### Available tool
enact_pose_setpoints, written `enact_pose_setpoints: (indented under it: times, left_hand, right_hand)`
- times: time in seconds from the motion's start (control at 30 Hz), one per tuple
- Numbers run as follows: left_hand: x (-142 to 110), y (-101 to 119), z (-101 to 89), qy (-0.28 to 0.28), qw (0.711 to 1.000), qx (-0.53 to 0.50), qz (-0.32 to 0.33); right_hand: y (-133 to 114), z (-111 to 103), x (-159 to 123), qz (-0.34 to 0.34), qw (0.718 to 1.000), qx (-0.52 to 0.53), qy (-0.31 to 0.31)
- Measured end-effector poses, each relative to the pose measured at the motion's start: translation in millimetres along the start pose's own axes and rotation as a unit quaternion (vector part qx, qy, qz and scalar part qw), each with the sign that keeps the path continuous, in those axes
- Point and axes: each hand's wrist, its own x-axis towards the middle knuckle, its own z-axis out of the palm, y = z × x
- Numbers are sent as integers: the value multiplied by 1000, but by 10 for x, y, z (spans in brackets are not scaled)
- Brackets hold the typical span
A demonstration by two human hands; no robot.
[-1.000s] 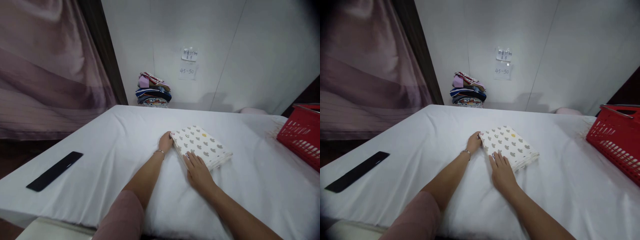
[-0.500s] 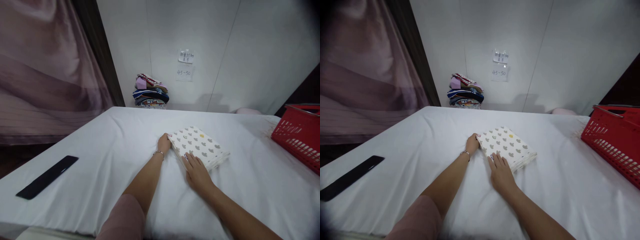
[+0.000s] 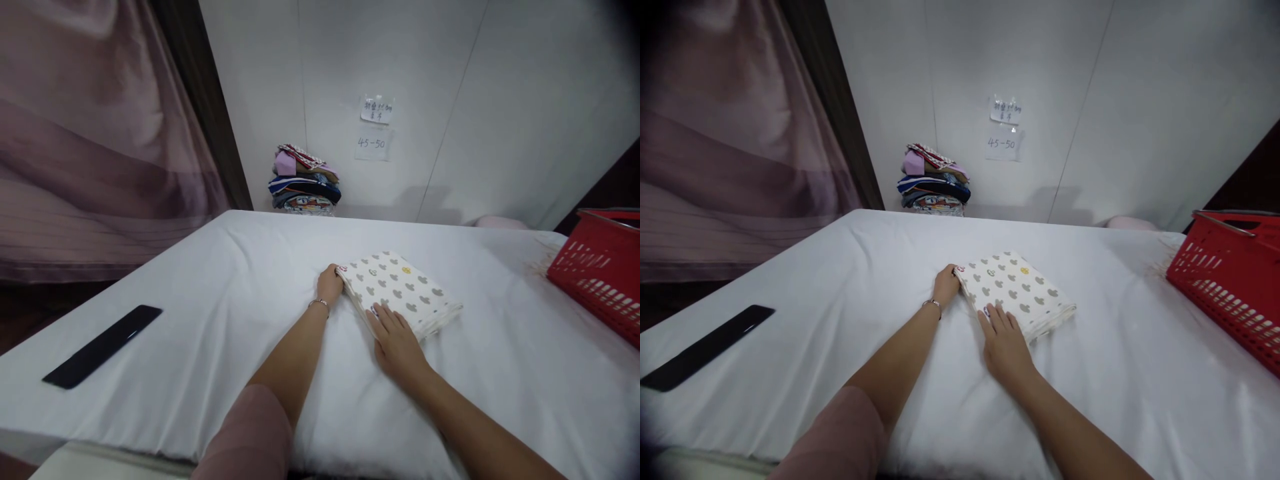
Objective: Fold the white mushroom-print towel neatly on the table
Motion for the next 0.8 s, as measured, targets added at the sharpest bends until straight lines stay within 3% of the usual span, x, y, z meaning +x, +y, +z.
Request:
enact_pose_setpoints:
  times: [0.13, 0.43, 0.8]
  left_hand:
    - [-5, -4, 0, 24, 1000, -7, -11]
    - [-8, -5, -30, 14, 999, -45, -22]
    - [125, -119, -41, -19, 973, -214, -83]
  right_hand:
    - [-1, -9, 1, 3, 1000, 3, -1]
    - [8, -24, 10, 2, 1000, 12, -20]
    - [1, -59, 20, -2, 999, 18, -46]
